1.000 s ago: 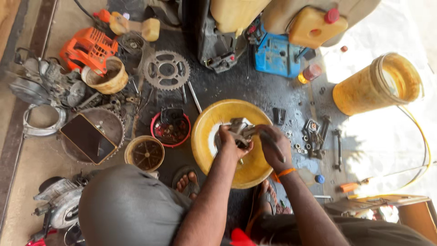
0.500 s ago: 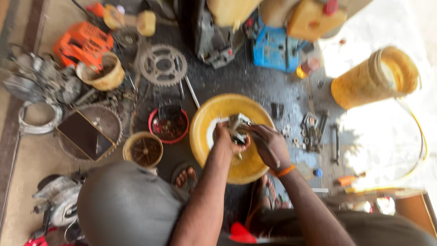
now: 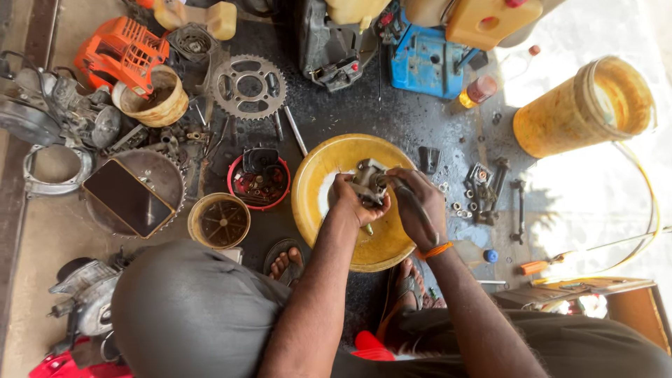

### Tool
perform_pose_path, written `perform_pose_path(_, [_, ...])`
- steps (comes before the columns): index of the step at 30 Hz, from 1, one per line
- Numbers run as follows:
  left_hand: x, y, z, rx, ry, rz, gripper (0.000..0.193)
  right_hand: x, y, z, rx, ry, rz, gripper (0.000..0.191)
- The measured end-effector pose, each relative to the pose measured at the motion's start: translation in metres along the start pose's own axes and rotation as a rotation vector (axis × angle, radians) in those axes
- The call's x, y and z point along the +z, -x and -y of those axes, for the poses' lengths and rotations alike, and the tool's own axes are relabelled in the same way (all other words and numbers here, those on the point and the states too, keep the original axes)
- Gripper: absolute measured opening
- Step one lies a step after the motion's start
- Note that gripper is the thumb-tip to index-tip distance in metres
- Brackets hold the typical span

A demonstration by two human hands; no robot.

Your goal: The person crouches at a yellow basin in a repair workshop and scrubs a metal engine component with a brush, turning the part over to clean different sides and dipping it in the basin while working.

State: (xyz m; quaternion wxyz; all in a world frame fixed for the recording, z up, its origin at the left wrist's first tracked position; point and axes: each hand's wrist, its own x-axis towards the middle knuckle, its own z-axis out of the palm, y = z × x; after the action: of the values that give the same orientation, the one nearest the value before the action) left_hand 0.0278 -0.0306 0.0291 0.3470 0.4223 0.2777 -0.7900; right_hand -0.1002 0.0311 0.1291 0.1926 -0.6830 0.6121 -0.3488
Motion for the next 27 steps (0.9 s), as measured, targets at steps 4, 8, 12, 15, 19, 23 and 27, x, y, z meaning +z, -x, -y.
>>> perform_pose_path(4, [-0.004,-0.011,-0.011,0.044,-0.050,0.025,0.062,-0.003,-0.002,-0.002,-0.234,0.102,0.162,0.019])
perform_pose_path(8, [-0.014,-0.026,-0.019,0.059,-0.057,0.121,0.067,-0.014,-0.009,0.000,-0.003,0.048,0.177,0.021])
perform_pose_path(12, [-0.010,-0.034,-0.021,0.003,0.102,0.126,0.065,-0.004,-0.002,0.009,-0.129,0.013,0.087,0.026])
perform_pose_path(15, [-0.003,-0.033,-0.021,0.065,0.044,0.238,0.070,0.013,0.004,0.010,-0.309,0.140,0.116,0.035])
perform_pose_path(19, [0.000,-0.034,-0.023,0.099,0.047,0.072,0.067,0.021,0.004,0.000,-0.180,0.193,0.079,0.021])
perform_pose_path(23, [-0.001,-0.039,-0.020,0.127,0.092,0.178,0.066,0.026,0.007,-0.003,-0.252,0.172,0.102,0.028])
perform_pose_path(27, [-0.003,-0.039,-0.018,0.085,0.144,0.228,0.065,0.032,0.010,0.005,-0.310,0.268,0.055,0.021])
